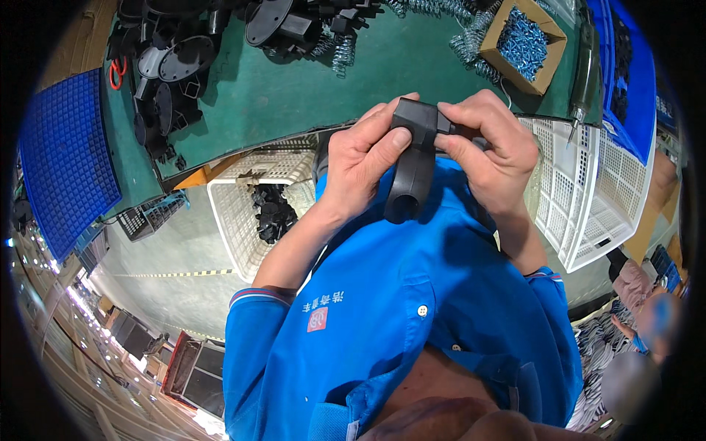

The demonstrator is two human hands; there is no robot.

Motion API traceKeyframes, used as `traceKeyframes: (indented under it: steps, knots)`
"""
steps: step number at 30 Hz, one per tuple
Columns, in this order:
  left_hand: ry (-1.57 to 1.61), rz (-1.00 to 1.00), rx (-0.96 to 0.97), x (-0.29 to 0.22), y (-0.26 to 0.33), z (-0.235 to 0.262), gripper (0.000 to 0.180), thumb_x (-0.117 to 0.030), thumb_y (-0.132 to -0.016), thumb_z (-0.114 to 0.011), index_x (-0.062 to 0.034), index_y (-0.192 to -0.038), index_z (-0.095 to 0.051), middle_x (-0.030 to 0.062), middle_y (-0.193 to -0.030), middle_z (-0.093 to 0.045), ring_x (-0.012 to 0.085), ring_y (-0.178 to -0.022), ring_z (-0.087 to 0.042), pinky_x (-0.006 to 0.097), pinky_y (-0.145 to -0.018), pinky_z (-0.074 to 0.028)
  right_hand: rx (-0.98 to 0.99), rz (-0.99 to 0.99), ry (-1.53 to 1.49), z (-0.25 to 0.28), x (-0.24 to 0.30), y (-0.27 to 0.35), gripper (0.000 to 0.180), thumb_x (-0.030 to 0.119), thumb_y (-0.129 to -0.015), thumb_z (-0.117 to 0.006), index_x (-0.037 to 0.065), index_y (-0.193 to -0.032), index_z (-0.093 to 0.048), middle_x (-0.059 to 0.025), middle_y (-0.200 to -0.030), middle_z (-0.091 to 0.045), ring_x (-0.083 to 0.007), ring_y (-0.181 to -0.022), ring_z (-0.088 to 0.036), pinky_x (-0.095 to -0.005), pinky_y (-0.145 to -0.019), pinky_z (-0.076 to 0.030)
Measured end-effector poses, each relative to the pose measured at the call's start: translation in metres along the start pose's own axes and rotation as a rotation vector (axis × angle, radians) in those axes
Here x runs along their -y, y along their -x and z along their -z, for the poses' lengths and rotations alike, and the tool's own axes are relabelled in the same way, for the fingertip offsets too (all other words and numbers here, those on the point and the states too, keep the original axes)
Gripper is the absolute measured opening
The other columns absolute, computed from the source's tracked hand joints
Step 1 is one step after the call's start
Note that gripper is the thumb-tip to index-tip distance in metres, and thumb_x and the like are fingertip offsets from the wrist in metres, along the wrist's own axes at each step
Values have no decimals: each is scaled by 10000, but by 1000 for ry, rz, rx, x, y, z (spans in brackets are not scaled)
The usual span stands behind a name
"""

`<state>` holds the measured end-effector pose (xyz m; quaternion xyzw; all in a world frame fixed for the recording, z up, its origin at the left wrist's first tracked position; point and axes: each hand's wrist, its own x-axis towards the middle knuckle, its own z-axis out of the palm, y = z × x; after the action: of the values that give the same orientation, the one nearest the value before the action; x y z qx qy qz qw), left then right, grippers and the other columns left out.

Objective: The person assembles small black plastic components on a green workbench. They repeatedly pick up parts, align them, and use a power drill to fasten screws, then place the finished units into a white basket.

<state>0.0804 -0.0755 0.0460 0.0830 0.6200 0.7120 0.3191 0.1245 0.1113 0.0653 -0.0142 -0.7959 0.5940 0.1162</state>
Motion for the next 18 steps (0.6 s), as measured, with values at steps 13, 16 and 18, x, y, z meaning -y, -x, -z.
traceKeyframes:
  steps: [13,16,18]
  knots:
    - [-1165,-654,-206,31,-68,5,435,-163,-724,-766,-7,-1112,-646,100,-942,-598,289,-919,-576,438,-895,-405,-154,150,386,-29,-99,-21,197,-20,-735,-682,37,-923,-696,-80,-848,-655,-274,-783,-665,-332,-663,-530]
    - [-1197,-543,-214,36,-69,3,417,-209,-754,-746,-14,-1109,-649,96,-955,-607,282,-916,-575,432,-882,-399,-127,135,498,-31,-103,-18,177,-7,-734,-669,55,-900,-679,-69,-824,-620,-277,-786,-646,-359,-652,-518]
    - [-1250,-461,-171,31,-67,2,352,-248,-778,-728,-27,-1044,-661,90,-943,-615,280,-916,-585,420,-833,-416,-90,137,518,-30,-103,-19,171,-11,-733,-655,58,-890,-664,-72,-821,-601,-274,-788,-636,-374,-649,-514]
